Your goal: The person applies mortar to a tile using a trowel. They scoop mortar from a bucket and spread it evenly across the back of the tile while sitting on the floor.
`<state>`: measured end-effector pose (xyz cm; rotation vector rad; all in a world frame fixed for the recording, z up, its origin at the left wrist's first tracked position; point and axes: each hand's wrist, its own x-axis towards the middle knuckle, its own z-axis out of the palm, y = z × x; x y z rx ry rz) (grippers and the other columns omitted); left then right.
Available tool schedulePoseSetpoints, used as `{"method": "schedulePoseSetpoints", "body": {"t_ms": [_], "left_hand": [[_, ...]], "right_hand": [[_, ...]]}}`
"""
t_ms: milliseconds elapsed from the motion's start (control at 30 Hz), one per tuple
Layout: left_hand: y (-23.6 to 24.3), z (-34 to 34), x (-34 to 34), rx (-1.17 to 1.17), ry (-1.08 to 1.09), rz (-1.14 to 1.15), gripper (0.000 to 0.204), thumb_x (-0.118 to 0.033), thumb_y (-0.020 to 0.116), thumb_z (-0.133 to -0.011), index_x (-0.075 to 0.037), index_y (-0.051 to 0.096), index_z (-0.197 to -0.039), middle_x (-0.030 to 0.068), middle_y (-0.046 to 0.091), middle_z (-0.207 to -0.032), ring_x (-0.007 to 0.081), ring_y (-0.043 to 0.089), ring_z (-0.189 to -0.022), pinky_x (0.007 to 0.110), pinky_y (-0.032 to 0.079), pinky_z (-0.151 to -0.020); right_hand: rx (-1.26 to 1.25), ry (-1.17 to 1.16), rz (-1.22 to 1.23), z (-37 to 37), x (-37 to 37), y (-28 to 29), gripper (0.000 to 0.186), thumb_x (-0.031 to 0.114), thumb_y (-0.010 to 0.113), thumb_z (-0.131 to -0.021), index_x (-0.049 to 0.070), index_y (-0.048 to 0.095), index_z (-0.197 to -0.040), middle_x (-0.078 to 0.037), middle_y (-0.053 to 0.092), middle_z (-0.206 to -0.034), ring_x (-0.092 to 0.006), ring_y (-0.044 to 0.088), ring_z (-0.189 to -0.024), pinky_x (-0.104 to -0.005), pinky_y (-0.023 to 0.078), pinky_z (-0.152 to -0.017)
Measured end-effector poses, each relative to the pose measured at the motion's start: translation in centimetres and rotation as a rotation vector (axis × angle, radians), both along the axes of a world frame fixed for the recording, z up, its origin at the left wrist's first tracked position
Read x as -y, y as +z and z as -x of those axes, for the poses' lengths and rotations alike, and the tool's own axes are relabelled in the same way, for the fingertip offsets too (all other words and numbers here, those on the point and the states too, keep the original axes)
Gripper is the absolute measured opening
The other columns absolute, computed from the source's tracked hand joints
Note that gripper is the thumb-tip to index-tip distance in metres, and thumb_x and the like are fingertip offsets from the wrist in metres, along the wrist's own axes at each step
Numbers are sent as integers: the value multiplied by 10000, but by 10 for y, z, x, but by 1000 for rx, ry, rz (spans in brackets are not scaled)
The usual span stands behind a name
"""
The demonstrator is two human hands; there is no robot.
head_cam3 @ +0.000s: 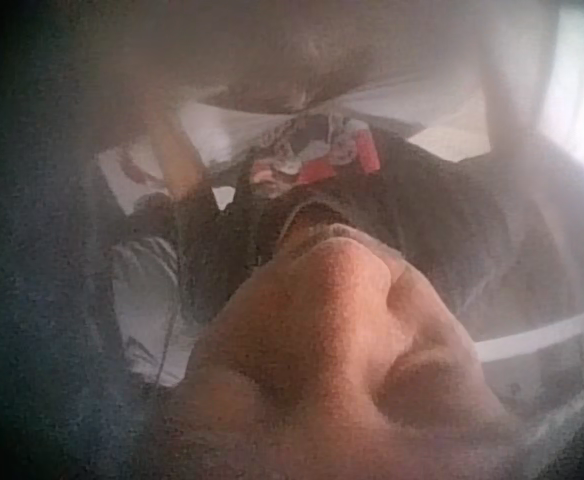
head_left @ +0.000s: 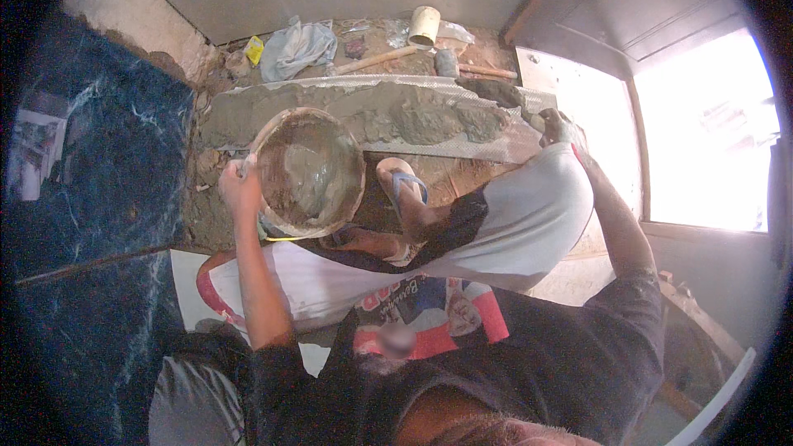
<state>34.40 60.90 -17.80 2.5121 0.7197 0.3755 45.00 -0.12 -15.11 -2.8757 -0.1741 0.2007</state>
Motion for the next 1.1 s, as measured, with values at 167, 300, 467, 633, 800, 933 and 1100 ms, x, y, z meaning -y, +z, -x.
{"method": "schedulePoseSetpoints", "body": {"t_ms": [167, 300, 467, 633, 800, 933, 1100], "left_hand": [[1, 7, 4, 7, 33, 58, 365, -340, 665, -820, 19, 615, -779, 207, 620, -766, 368, 601, -735, 447, 444, -680], [-3, 9, 3, -31, 23, 2, 373, -342, 662, -822, 24, 609, -779, 200, 612, -753, 358, 591, -722, 435, 440, -673], [-30, 16, -22, -22, 16, -21, 383, -345, 663, -822, 32, 601, -790, 196, 599, -741, 344, 573, -704, 418, 435, -667], [-12, 15, -11, -11, 17, 40, 372, -343, 654, -835, 24, 607, -794, 182, 601, -745, 319, 575, -712, 416, 434, -668], [-18, 18, -25, -44, 43, -24, 366, -325, 640, -853, 32, 605, -781, 174, 602, -736, 307, 571, -686, 409, 435, -657], [-6, 19, -24, -100, 90, 86, 364, -315, 633, -861, 37, 601, -775, 157, 602, -725, 275, 561, -660, 399, 430, -641], [-16, 21, -29, -24, 45, 18, 355, -299, 620, -872, 34, 582, -753, 126, 572, -682, 242, 517, -616, 386, 413, -610]], "right_hand": [[-232, -55, 49, 25, -52, 37, 366, 326, 441, -929, 134, 510, -1232, -192, 618, -1143, -347, 604, -1037, -417, 460, -876], [-222, -77, -57, 34, -71, -21, 382, 256, 498, -885, 110, 486, -1238, -213, 652, -1001, -376, 632, -939, -484, 476, -814], [-330, -45, -230, 40, -129, -30, 407, 255, 524, -868, 96, 467, -1238, -223, 648, -949, -404, 625, -901, -512, 477, -767], [-289, 36, -95, 41, -177, -38, 419, 254, 547, -852, 87, 466, -1227, -226, 645, -909, -421, 622, -889, -522, 480, -779], [-350, -35, -4, 48, -188, -26, 388, 190, 566, -817, 62, 473, -1171, -248, 627, -979, -423, 623, -921, -498, 498, -788], [-312, -113, 102, 53, -171, -35, 403, 175, 551, -812, 62, 466, -1190, -248, 633, -952, -407, 635, -906, -482, 509, -773], [-322, -230, 180, 54, -145, -30, 431, 193, 541, -809, 75, 482, -1220, -242, 638, -934, -398, 641, -901, -478, 506, -781]]}}
